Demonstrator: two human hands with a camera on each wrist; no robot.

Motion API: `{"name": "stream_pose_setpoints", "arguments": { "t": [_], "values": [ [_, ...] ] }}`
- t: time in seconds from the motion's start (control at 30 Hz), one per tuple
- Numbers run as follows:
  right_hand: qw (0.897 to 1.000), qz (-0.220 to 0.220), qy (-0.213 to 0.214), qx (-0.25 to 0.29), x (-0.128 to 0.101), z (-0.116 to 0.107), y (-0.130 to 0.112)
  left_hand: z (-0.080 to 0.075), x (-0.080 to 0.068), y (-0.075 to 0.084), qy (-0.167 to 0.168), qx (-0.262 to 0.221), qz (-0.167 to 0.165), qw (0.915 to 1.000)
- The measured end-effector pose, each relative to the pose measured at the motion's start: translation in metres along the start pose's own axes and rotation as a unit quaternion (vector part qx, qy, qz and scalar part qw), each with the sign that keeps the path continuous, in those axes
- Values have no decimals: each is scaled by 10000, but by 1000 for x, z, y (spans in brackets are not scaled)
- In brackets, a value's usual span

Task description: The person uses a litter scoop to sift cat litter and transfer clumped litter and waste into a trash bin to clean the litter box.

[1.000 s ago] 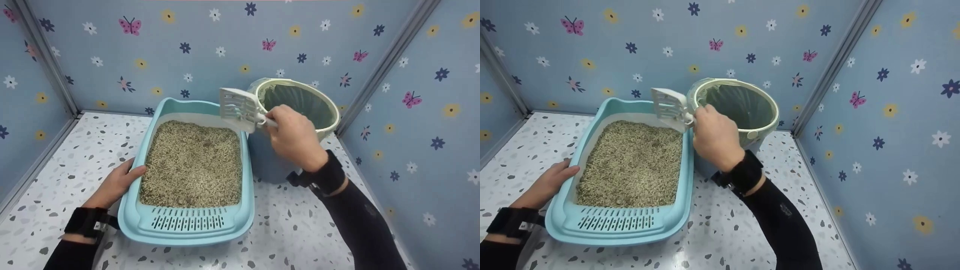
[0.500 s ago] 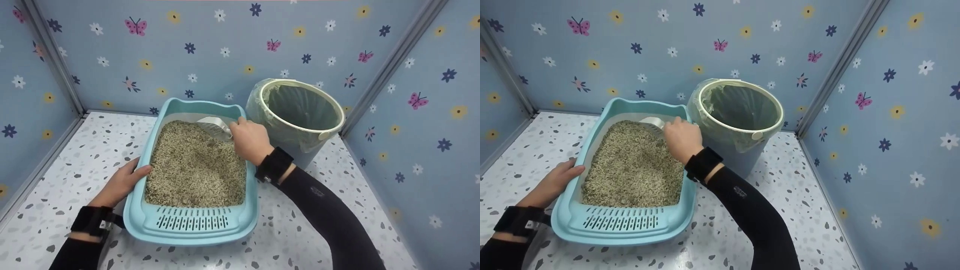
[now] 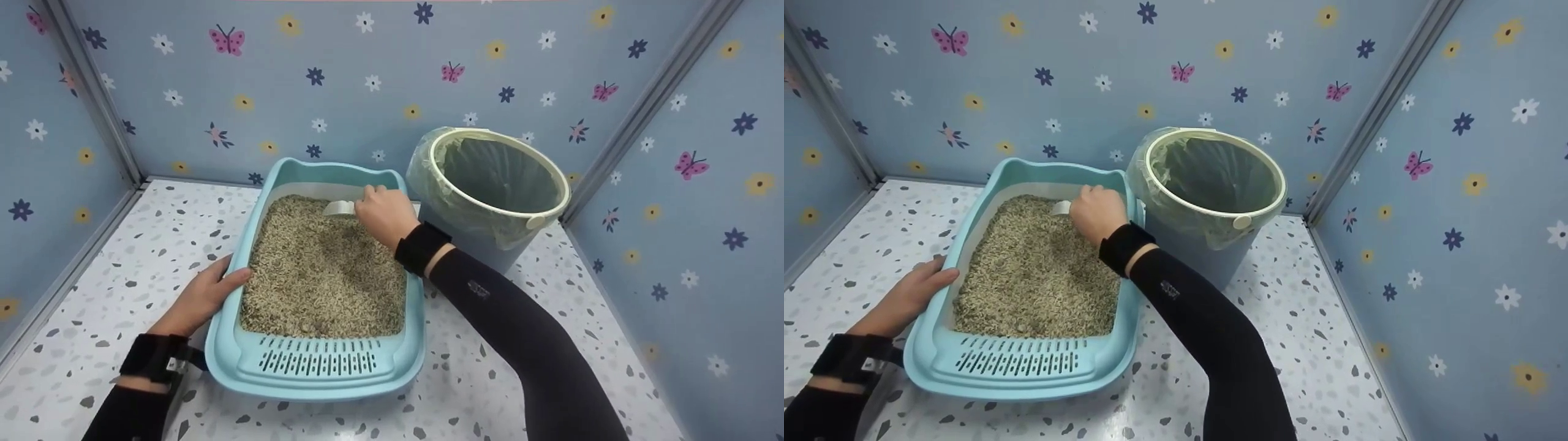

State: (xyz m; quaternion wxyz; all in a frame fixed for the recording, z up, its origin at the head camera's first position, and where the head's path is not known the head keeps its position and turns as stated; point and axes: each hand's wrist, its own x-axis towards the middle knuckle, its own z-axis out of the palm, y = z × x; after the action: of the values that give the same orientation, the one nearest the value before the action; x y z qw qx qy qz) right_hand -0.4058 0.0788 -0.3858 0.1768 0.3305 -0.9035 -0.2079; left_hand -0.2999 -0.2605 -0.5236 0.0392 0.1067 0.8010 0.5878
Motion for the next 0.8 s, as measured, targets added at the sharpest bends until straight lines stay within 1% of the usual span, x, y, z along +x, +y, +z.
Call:
{"name": "stream_pose_setpoints", "arguments": {
  "t": [0.1,0.27,0.5,0.67,0.8],
  "values": [
    [9998,-24,-199,-33,9,-3,-3,-1,-1,-1,-5,6,-49,10000],
    [9987,-29,-431,-288,23,-5,-12,-1,-4,-2,12,-9,-99,9999],
    [9957,-106,-715,-583,33,4,-27,2,-4,-1,-16,-34,-64,10000],
    [9963,-58,-716,-474,38,12,-26,1,-2,1,-68,-114,-33,9999],
    [9954,-183,-823,-451,38,11,-23,-1,-1,0,-68,-102,-14,9999]
  ]
}}
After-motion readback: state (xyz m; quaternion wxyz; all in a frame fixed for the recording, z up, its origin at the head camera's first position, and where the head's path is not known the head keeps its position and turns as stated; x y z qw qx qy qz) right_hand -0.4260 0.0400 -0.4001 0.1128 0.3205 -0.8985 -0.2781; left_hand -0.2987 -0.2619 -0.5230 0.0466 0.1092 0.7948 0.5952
